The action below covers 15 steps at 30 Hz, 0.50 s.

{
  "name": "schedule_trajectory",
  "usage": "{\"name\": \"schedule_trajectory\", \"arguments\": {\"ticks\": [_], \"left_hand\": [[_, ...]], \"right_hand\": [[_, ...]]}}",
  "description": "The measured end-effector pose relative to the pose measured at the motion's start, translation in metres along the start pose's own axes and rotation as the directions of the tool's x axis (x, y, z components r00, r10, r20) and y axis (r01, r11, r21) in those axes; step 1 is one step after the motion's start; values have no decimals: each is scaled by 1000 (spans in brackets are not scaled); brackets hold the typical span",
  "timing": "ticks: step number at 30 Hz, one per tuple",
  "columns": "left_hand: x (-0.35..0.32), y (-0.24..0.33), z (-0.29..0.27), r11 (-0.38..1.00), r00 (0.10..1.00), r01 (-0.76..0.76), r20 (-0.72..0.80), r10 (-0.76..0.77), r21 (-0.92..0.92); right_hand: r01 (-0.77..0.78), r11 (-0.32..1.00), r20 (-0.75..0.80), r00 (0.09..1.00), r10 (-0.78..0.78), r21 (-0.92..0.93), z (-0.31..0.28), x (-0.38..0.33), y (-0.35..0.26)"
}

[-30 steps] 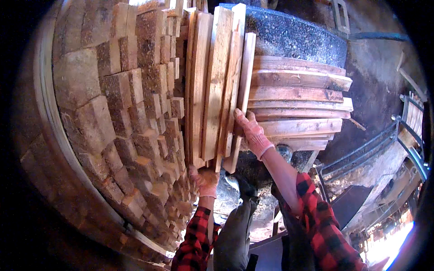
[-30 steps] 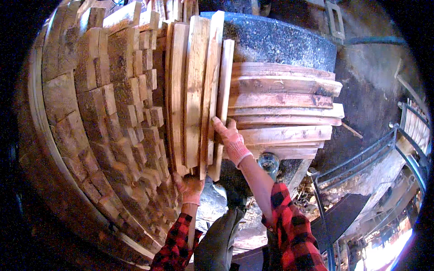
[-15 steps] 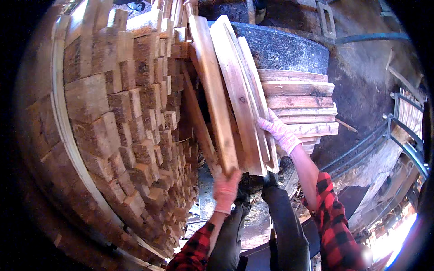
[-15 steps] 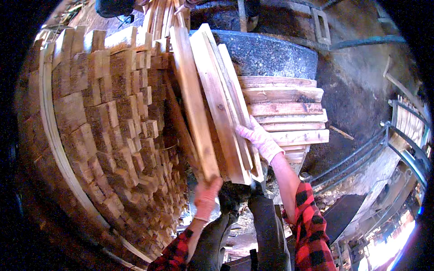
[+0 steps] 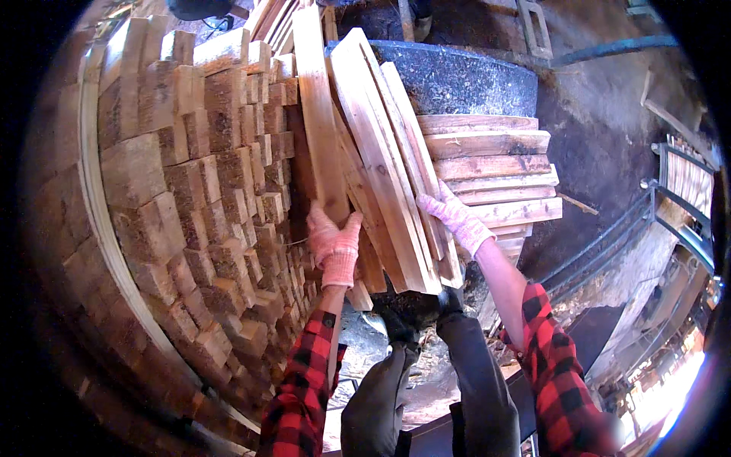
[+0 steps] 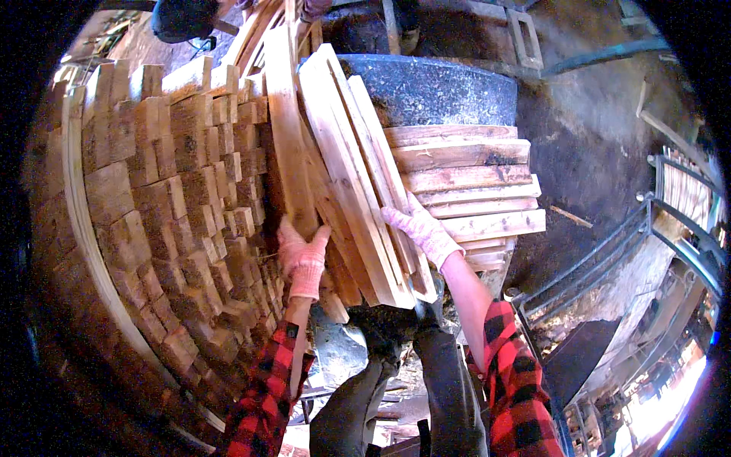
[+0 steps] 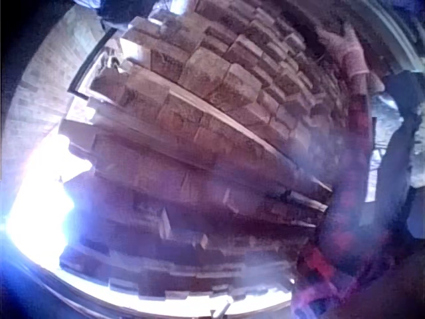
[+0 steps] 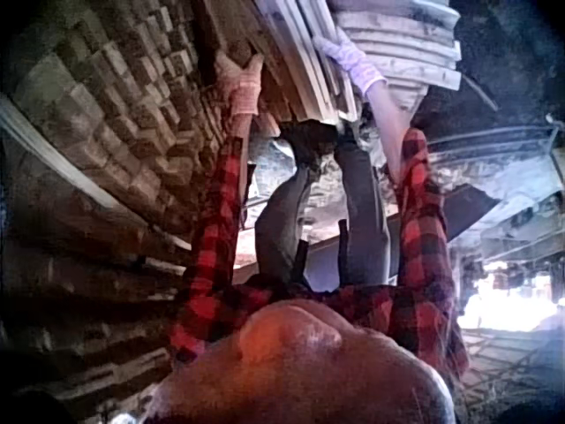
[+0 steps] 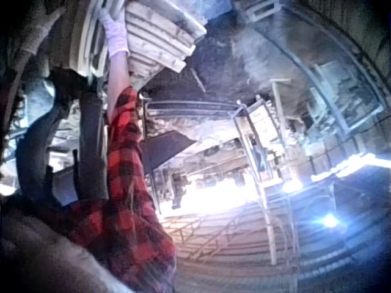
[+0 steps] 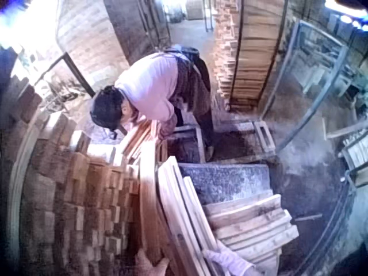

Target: The person picks up several wood planks from a lower stack and places them onto a higher pallet stack, aligning them next to other planks.

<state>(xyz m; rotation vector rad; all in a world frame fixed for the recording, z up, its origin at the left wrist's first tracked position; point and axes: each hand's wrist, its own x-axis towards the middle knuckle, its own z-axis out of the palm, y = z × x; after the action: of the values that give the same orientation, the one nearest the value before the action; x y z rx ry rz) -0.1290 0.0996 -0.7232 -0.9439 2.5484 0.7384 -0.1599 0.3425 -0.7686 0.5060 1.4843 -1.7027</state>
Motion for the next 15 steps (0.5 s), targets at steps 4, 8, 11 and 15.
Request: {"name": "schedule_trajectory", "arguments": {"ticks": [4,8,11,15], "left_hand": [[-89,-54,21,984,980,-147,154,129,106],[-100,-92,13,940,988,-123,46,145,-318],[-59,-77,11,846,911,408,217,-351,-342],[-60,-111,23,832,915,341,357,-188,-438]], "right_hand": [[21,1000,68,997,-21,10,8,8,15],[143,989,-29,989,-144,-39,9,3,20],[154,980,-92,985,-143,124,17,9,38],[29,999,-78,996,-30,-13,40,-1,34]]}}
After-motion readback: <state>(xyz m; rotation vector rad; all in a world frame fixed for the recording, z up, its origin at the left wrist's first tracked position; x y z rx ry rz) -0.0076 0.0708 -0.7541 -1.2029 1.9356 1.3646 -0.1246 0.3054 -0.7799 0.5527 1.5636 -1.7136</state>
